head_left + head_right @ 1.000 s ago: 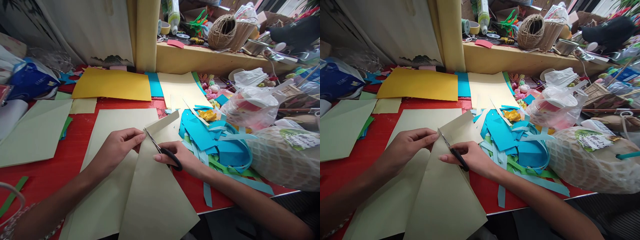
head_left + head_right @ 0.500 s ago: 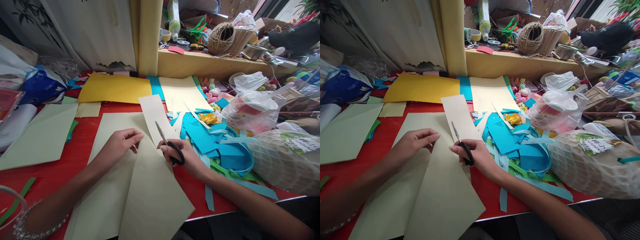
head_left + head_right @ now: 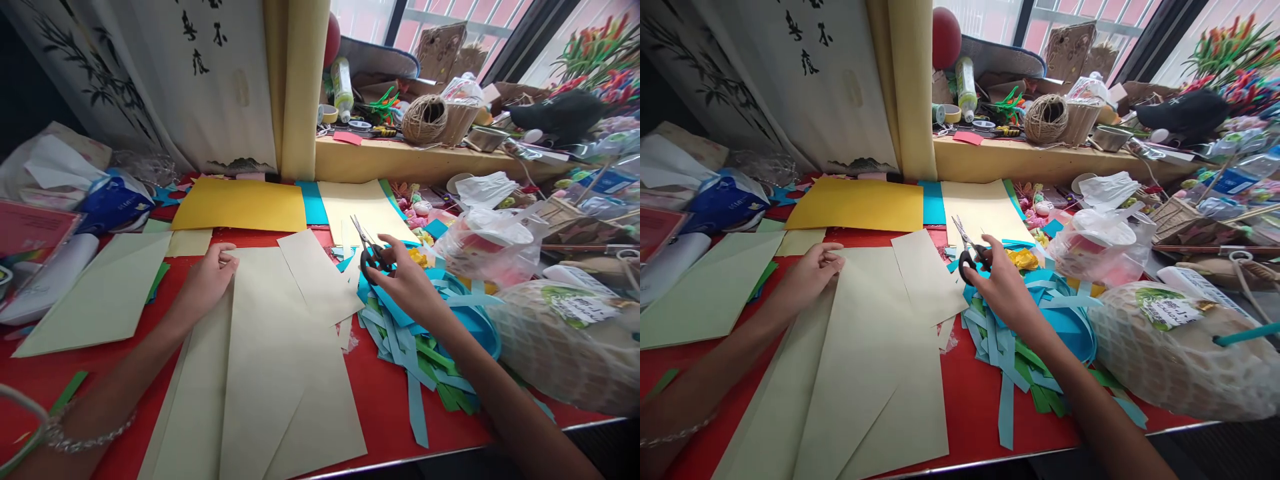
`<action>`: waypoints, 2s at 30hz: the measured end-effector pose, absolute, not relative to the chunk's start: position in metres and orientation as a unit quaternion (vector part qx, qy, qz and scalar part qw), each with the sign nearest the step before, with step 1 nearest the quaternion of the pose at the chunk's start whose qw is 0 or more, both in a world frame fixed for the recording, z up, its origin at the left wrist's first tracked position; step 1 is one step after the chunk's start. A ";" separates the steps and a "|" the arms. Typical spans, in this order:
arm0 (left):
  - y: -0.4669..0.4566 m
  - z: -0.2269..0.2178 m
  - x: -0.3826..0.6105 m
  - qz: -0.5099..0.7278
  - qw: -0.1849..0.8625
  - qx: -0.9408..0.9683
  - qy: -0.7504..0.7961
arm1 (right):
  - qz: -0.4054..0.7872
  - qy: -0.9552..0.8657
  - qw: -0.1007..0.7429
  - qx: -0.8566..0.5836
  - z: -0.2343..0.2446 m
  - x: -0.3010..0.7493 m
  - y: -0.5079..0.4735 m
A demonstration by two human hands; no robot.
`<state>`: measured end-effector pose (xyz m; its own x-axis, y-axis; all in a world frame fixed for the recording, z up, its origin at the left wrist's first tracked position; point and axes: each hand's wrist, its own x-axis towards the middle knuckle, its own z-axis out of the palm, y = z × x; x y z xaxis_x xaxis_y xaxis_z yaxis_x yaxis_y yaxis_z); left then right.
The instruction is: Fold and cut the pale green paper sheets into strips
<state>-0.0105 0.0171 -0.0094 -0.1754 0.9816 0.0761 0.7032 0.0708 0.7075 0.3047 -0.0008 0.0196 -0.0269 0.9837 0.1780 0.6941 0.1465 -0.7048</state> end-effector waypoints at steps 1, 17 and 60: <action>0.017 -0.009 -0.011 0.303 0.178 0.622 0.700 | 0.172 -0.688 0.307 -0.635 0.018 0.308 0.002; 0.012 -0.032 -0.001 0.152 -0.115 0.880 0.434 | -0.157 -0.694 -0.017 -0.702 0.002 0.328 0.012; -0.141 0.010 0.032 0.139 -0.211 0.937 0.240 | 0.144 -0.942 0.121 -0.279 0.005 0.234 0.009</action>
